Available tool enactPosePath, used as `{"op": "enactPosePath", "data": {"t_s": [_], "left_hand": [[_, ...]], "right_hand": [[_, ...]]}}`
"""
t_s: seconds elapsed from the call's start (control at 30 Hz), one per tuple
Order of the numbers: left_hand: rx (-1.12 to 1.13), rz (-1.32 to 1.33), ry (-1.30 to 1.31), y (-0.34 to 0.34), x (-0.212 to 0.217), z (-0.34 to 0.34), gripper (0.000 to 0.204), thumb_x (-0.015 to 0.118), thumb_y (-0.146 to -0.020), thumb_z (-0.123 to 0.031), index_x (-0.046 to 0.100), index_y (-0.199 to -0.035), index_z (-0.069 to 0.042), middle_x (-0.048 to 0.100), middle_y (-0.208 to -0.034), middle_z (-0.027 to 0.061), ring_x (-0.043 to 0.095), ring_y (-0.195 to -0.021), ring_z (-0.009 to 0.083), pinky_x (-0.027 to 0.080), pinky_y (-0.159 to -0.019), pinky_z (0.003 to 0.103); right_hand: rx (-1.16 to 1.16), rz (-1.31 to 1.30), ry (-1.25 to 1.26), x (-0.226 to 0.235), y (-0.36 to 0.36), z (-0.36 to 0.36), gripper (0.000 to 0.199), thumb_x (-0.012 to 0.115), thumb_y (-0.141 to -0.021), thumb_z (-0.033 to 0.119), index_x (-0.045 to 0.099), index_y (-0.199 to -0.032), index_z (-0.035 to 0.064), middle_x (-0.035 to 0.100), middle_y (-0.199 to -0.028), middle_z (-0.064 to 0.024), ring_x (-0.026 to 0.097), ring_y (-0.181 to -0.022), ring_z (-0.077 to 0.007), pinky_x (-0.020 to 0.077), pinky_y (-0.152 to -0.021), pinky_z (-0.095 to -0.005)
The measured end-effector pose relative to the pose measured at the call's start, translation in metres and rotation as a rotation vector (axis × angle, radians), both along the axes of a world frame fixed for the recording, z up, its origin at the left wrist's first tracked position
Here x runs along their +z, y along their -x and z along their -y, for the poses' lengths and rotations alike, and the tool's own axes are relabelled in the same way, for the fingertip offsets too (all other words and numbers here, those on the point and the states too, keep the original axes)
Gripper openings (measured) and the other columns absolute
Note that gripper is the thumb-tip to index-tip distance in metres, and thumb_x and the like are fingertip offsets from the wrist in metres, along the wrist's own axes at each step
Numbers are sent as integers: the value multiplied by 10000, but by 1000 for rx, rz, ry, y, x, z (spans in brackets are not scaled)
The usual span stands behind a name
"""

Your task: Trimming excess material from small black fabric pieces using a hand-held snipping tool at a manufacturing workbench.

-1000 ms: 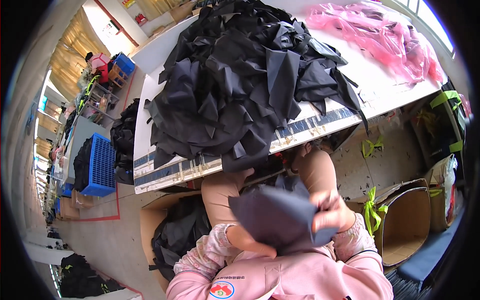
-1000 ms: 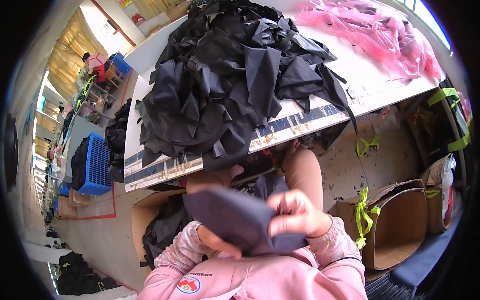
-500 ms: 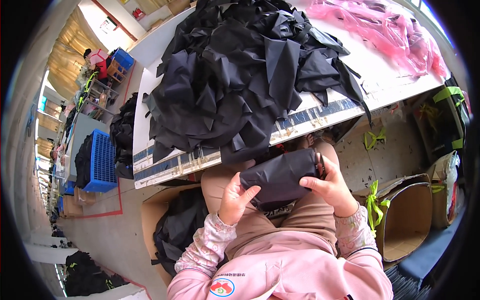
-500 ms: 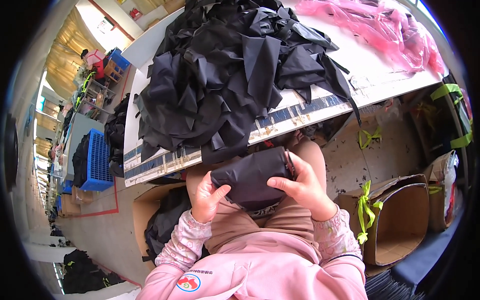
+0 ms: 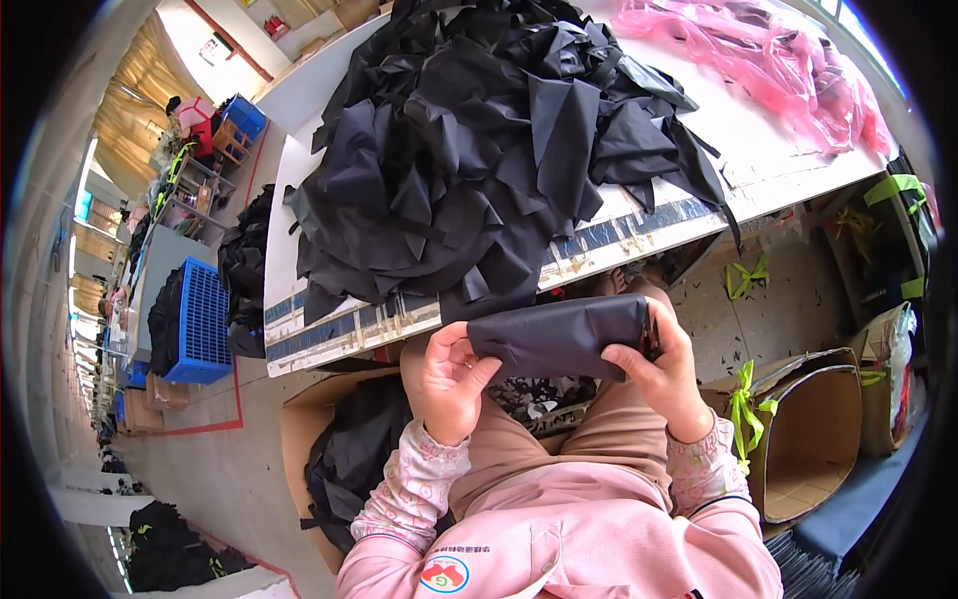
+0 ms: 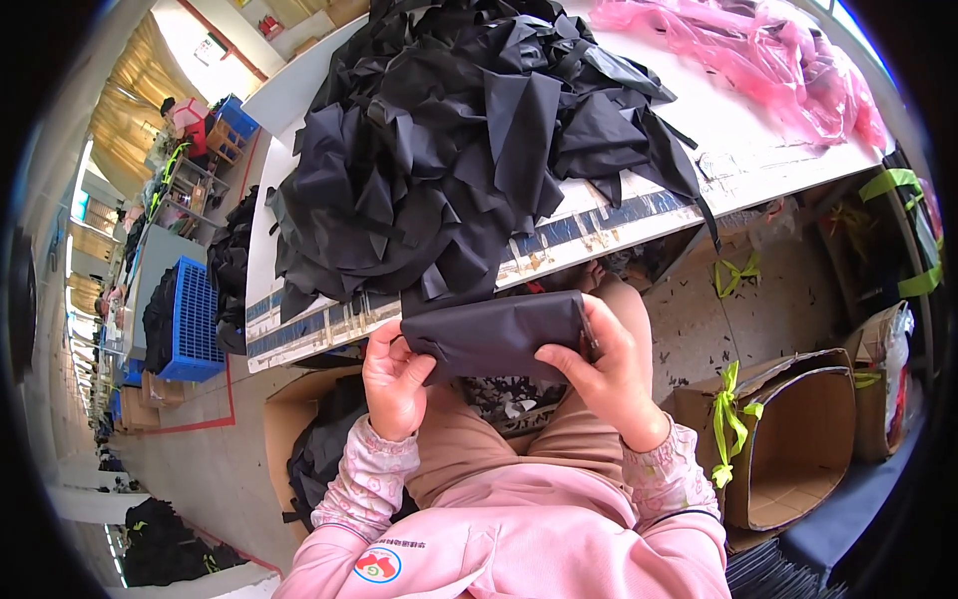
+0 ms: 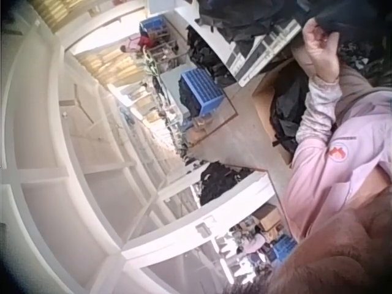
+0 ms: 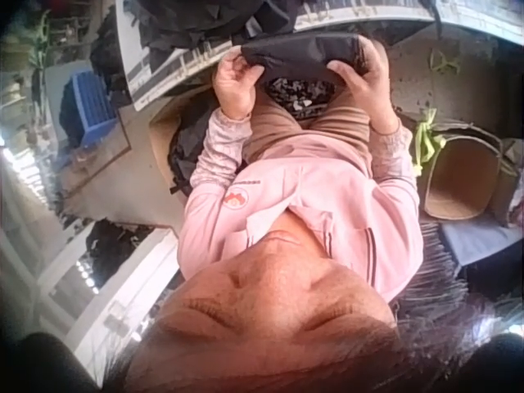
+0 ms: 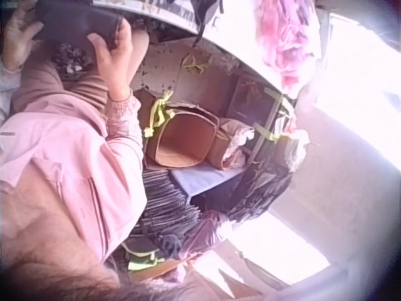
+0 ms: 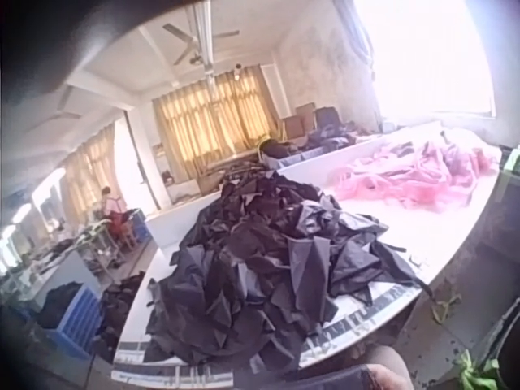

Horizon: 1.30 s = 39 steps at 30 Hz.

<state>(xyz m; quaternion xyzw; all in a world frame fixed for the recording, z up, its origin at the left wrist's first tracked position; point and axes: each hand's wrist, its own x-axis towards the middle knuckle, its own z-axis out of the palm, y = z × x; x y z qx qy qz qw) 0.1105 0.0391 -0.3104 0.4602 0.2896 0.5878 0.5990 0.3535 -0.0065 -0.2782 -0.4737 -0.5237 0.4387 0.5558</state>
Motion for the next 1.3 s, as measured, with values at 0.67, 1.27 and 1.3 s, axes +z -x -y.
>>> {"op": "enactPosePath", "data": {"t_s": [0.67,1.27,1.3], "left_hand": [[-153,-329,-157,-13,20,18,546,571,-870,117,414,-1370,-38,587,-978,53,582,-891,109,473,-830,233],[-308,-358,-210,0,14,4,120,630,-877,-61,663,-981,-12,562,-1132,72,548,-1007,163,429,-864,260],[-404,-152,59,0,11,7,110,629,-881,-62,658,-980,-22,578,-1094,58,559,-977,145,434,-856,254]], "right_hand": [[-84,343,-299,15,54,6,355,728,-774,17,583,-1098,4,655,-1017,-137,668,-811,-256,516,-648,-293],[155,233,-173,0,38,-5,110,664,-797,-3,585,-873,2,596,-770,-103,603,-692,-245,471,-639,-312],[154,233,-173,1,38,-5,110,664,-797,-3,585,-873,2,596,-770,-103,603,-692,-245,471,-639,-312]]}}
